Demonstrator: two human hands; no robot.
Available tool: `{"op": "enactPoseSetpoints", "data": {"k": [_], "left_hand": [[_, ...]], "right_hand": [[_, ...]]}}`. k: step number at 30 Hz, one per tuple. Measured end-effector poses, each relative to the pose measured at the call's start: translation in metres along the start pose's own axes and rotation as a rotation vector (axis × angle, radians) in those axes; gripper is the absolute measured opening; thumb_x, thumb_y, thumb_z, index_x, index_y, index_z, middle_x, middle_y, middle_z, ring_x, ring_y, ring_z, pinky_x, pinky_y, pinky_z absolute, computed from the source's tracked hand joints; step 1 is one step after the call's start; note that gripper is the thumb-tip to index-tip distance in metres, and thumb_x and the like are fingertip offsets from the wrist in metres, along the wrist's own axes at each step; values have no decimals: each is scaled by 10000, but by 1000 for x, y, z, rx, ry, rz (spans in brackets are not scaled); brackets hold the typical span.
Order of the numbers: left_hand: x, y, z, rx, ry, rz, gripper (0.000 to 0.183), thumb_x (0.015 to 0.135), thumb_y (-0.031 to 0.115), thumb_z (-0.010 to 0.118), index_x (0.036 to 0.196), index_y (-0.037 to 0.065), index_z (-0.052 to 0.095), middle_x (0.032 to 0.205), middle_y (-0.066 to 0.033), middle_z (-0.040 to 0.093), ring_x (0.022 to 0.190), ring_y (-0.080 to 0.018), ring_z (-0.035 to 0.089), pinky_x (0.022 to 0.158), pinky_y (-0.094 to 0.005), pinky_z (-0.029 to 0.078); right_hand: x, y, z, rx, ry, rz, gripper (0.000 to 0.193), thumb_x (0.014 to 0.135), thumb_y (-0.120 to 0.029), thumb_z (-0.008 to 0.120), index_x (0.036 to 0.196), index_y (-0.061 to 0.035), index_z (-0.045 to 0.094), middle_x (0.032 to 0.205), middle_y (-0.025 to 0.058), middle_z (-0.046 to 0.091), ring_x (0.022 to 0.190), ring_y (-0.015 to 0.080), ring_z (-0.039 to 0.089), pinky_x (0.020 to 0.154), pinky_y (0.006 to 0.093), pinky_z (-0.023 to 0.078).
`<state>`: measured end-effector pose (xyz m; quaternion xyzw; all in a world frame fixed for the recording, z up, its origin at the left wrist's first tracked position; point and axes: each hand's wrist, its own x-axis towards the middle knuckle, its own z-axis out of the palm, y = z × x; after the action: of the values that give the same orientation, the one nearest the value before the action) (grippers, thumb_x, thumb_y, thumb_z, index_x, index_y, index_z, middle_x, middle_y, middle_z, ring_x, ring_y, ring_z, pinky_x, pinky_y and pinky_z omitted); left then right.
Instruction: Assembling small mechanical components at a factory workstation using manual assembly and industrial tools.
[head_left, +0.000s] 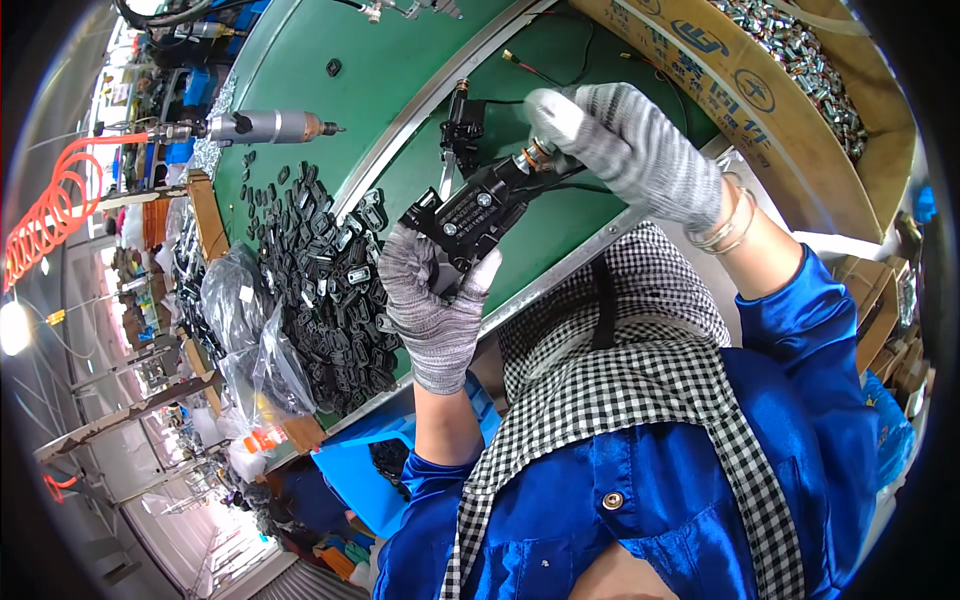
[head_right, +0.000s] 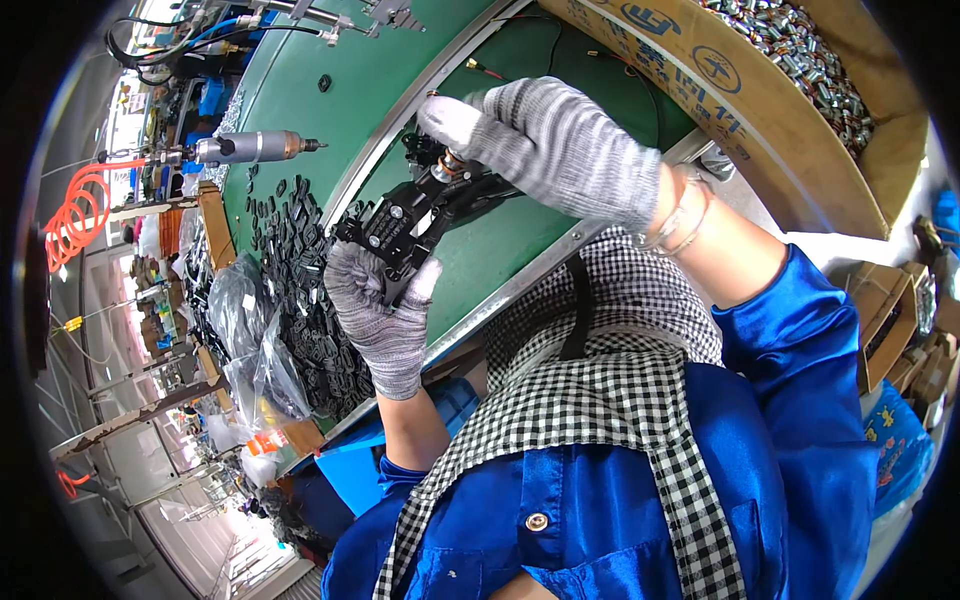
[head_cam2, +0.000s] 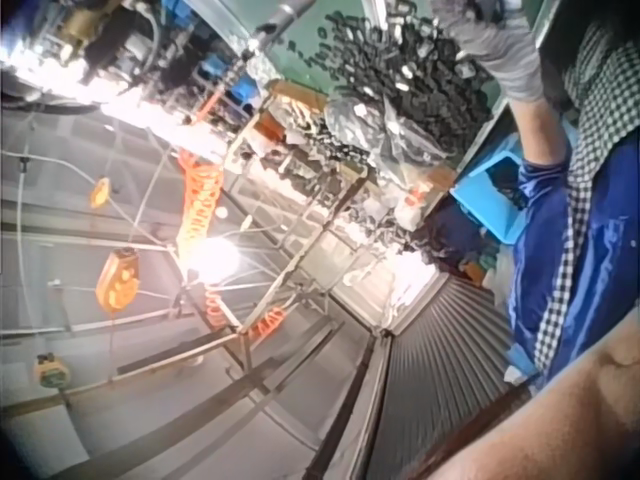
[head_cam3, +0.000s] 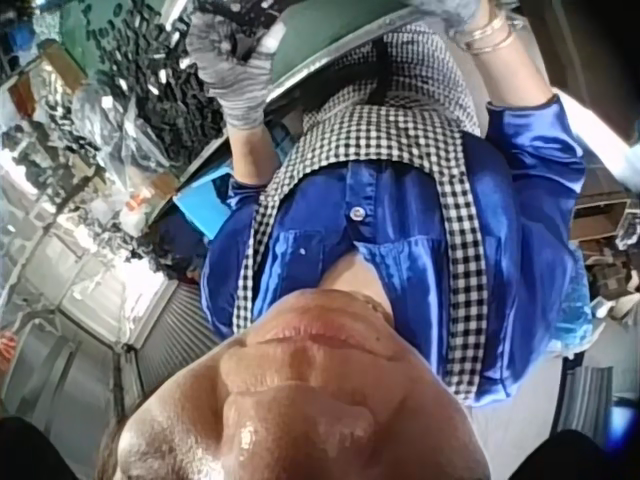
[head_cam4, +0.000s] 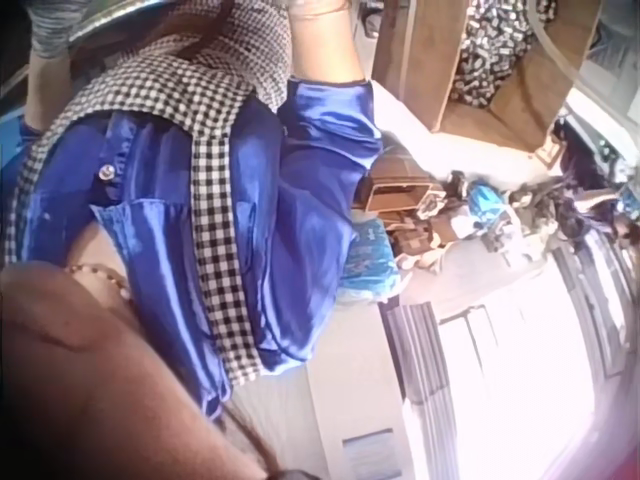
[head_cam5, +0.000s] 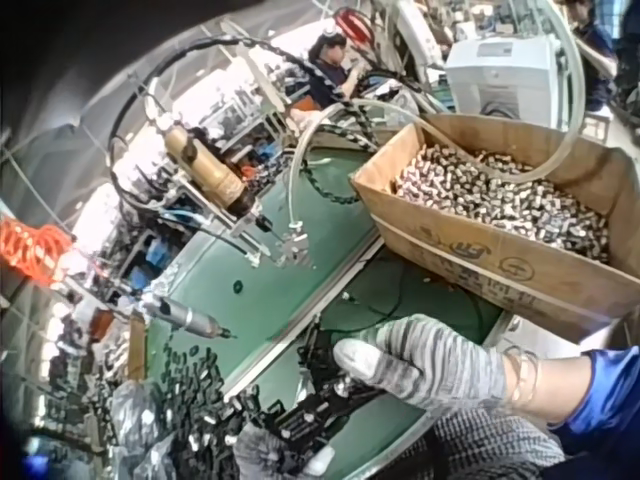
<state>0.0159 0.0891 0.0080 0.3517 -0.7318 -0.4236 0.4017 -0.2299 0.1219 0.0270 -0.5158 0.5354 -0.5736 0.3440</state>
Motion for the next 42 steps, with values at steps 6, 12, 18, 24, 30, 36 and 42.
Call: {"op": "enactPoseSetpoints", "data": {"k": [6, 12, 18, 24, 30, 36, 42], "left_hand": [[1, -2, -1, 39, -13, 1, 740, 741, -26, 799, 1335, 50, 364, 1302, -139, 518, 1189, -237, 548, 999, -370, 479], [3, 1, 0, 22, -28, -31, 738, 736, -20, 807, 1328, 38, 371, 1286, -136, 528, 1152, -225, 569, 982, -361, 486], [3, 2, -2, 89, -38, -34, 709, 741, -6, 809, 1311, 13, 387, 1255, -134, 550, 1144, -216, 573, 977, -356, 488], [44, -19, -12, 268, 145, -124, 701, 769, 83, 814, 1338, -11, 416, 902, -32, 653, 704, -66, 584, 630, -201, 491], [106, -76, -17, 336, 81, -235, 565, 855, 37, 713, 1336, -25, 424, 854, -36, 635, 730, -94, 595, 666, -229, 487], [90, -116, -23, 336, -142, -349, 428, 905, 33, 642, 1294, -8, 469, 841, -39, 636, 704, -100, 570, 636, -250, 494], [86, -72, -32, 555, -442, -547, 359, 856, 214, 739, 1109, 19, 574, 881, -102, 678, 785, -189, 634, 743, -343, 510]], "right_hand": [[2, 9, -1, -311, 13, -310, 313, 938, -284, 604, 837, 4, 671, 632, 169, 583, 600, 282, 612, 612, 383, 491], [2, -3, -3, -53, -46, -132, 299, 930, -266, 616, 824, 8, 668, 633, 170, 585, 579, 290, 580, 612, 377, 496], [4, 18, 2, -122, -127, 49, 329, 959, -307, 583, 858, -10, 683, 573, 130, 582, 515, 273, 557, 572, 361, 479], [9, 30, -8, -195, 446, -395, 231, 954, -205, 580, 924, 12, 652, 801, 141, 621, 742, 259, 613, 707, 342, 498], [-35, 40, 11, -585, 164, -224, 258, 807, -246, 708, 1007, -97, 641, 949, 98, 629, 937, 288, 604, 830, 408, 491], [-43, 68, 24, -882, -18, -85, 315, 815, -285, 688, 1089, -135, 650, 1089, 65, 619, 1087, 267, 556, 941, 426, 442], [-26, 72, 19, -938, -58, -93, 287, 842, -265, 654, 1109, -161, 655, 1075, 48, 620, 1056, 259, 557, 930, 417, 445]]}}
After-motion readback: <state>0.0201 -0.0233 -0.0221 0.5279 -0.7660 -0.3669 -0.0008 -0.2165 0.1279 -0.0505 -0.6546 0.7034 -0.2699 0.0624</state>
